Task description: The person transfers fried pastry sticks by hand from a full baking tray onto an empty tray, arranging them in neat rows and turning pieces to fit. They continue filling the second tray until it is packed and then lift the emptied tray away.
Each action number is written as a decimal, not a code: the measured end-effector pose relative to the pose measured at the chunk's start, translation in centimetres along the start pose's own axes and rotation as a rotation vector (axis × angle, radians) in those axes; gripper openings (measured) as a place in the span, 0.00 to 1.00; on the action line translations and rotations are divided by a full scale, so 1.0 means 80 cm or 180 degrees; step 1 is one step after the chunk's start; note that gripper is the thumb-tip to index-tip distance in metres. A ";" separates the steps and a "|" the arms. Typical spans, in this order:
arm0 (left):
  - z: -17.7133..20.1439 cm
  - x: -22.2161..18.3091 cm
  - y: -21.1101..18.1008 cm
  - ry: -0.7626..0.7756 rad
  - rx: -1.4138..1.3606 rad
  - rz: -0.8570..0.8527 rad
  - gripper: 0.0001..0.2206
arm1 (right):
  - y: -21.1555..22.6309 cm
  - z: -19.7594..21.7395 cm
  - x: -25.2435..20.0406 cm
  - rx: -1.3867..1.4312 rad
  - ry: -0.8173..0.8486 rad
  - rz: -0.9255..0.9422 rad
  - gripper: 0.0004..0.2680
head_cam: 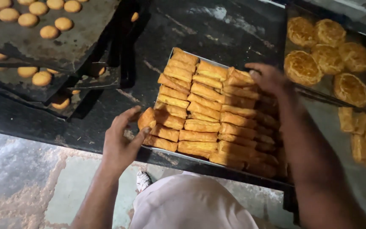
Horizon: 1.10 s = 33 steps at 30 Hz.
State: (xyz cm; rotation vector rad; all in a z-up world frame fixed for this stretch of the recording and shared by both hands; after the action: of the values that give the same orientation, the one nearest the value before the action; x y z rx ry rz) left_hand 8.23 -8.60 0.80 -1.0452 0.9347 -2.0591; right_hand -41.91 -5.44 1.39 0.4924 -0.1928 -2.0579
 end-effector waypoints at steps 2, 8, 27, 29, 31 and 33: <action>-0.006 -0.004 0.005 -0.0046 0.0020 -0.0008 0.26 | -0.023 -0.035 0.021 0.0248 0.0072 0.0130 0.15; -0.019 0.012 -0.019 0.0149 0.0090 -0.0105 0.26 | 0.008 -0.038 -0.004 0.0210 -0.0012 -0.0014 0.15; -0.141 0.100 -0.058 0.1218 0.0719 0.0071 0.25 | -0.236 -0.038 -0.304 0.0808 -0.1322 0.0552 0.13; -0.161 0.135 -0.045 0.1449 0.1313 -0.0609 0.27 | -0.278 -0.050 -0.344 0.0024 -0.1272 -0.0231 0.16; -0.179 0.169 -0.058 0.1380 0.1436 -0.0783 0.30 | -0.332 -0.074 -0.365 -0.0064 -0.1346 -0.0352 0.15; -0.200 0.196 -0.068 0.1332 0.1541 -0.0992 0.33 | -0.380 -0.093 -0.384 -0.0150 -0.1441 -0.0510 0.15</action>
State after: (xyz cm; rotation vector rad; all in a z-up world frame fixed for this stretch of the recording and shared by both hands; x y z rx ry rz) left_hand -14.06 -13.06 4.52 -0.5328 0.4256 -2.6497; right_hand -49.24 36.96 -7.24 0.0047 -0.3815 -2.3034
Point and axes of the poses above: each hand's wrist, its own x-axis towards the middle knuckle, its own z-axis out of the back of the hand, y = z × x, the point moved 5 cm from there along x, towards the middle knuckle, and after that the axes turned 5 degrees about y, right-handed, at the moved point
